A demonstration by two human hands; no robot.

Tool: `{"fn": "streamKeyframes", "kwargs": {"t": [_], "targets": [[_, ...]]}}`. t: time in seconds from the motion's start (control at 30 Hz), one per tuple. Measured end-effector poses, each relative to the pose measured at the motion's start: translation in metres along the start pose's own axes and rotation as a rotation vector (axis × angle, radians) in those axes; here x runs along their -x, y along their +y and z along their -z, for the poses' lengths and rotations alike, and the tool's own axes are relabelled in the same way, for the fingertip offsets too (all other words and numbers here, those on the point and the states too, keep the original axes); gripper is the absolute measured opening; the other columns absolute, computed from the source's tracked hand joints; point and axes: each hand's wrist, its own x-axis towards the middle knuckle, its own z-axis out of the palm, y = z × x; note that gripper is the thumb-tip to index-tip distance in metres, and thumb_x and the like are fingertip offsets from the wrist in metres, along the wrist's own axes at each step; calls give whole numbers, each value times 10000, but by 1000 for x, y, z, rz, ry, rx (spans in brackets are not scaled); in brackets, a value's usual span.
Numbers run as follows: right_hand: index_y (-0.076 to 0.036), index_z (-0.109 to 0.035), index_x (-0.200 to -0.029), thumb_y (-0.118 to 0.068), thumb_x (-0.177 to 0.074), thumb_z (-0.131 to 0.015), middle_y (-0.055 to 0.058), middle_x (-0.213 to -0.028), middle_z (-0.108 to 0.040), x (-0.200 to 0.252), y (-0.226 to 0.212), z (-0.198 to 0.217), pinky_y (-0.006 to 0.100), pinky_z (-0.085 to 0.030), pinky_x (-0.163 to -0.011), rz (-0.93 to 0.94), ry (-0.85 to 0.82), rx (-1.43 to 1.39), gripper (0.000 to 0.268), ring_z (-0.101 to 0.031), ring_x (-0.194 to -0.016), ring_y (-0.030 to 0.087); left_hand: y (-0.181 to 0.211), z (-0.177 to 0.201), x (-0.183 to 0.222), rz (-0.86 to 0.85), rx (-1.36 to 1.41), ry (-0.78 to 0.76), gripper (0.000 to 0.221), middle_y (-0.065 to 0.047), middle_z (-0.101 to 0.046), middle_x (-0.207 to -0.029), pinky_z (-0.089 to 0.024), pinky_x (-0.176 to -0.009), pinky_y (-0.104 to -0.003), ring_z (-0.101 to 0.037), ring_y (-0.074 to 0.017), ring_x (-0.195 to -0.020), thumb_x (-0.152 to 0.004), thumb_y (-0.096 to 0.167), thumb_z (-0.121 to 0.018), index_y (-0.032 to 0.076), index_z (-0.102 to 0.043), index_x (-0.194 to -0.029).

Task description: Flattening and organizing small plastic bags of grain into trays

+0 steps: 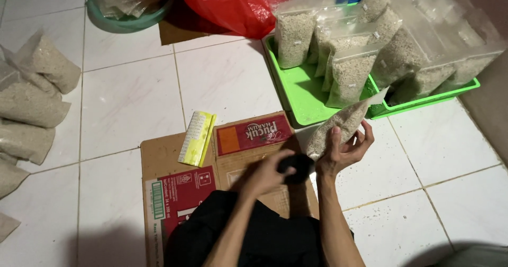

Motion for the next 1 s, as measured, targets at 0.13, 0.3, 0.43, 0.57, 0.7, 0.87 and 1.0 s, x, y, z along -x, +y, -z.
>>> {"fn": "streamKeyframes", "kwargs": {"t": [0.13, 0.3, 0.43, 0.57, 0.7, 0.87, 1.0], "targets": [[-137, -468, -1344, -253, -886, -741, 54, -1078, -543, 4, -14, -4, 266, -491, -893, -140, -47, -49, 546, -512, -962, 98, 40, 57, 17, 19, 261, 433, 527, -196, -583, -1323, -329, -1131, -469, -478, -295, -1309, -892, 276, -712, 64, -561, -1349], [-94, -417, -1412, -287, -840, -702, 114, -1197, -557, 26, -16, -22, 369, -471, -975, -381, -260, -193, 668, -545, -1080, 197, 84, 45, 14, -171, 322, 479, 434, -127, -601, -1325, -349, -1123, -425, -502, -246, -1305, -961, 337, -598, 134, -571, -1344], [-75, -512, -1408, -297, -818, -639, 146, -1318, -565, 44, -23, -22, 434, -386, -1075, -530, -510, -168, 643, -492, -1228, 239, 98, 16, 6, -264, 265, 355, 676, -151, -322, -1587, -230, -1182, -491, -294, -329, -1444, -966, 546, -506, 121, -424, -1486], [-36, -493, -1425, -316, -793, -671, 181, -1411, -489, 64, -45, -15, 490, -347, -1097, -684, -622, -109, 714, -428, -1301, 295, 105, 52, -27, -285, 161, 401, 610, -235, -360, -1546, -236, -1194, -498, -328, -384, -1427, -1009, 382, -468, 63, -342, -1513], [-88, -561, -1389, -354, -753, -703, 146, -1255, -605, 72, -51, -24, 440, -432, -1023, -708, -709, -170, 704, -556, -1152, 278, 147, 75, -29, -165, 186, 393, 604, -70, -529, -1441, -350, -1138, -441, -503, -274, -1323, -972, 568, -446, 192, -502, -1441], [-76, -588, -1354, -344, -799, -687, 164, -1207, -619, 64, -16, -21, 427, -433, -991, -584, -560, -94, 625, -553, -1106, 274, 122, 42, 6, -261, 166, 336, 489, -125, -612, -1364, -389, -1108, -455, -572, -310, -1265, -980, 475, -457, 178, -610, -1338], [-95, -601, -1333, -306, -850, -679, 113, -1145, -643, 39, 19, -6, 364, -461, -953, -498, -354, -28, 533, -562, -1022, 189, 113, 13, 29, -353, 117, 277, 448, -143, -558, -1413, -409, -1065, -519, -547, -384, -1266, -1000, 477, -428, 194, -656, -1262]]}}
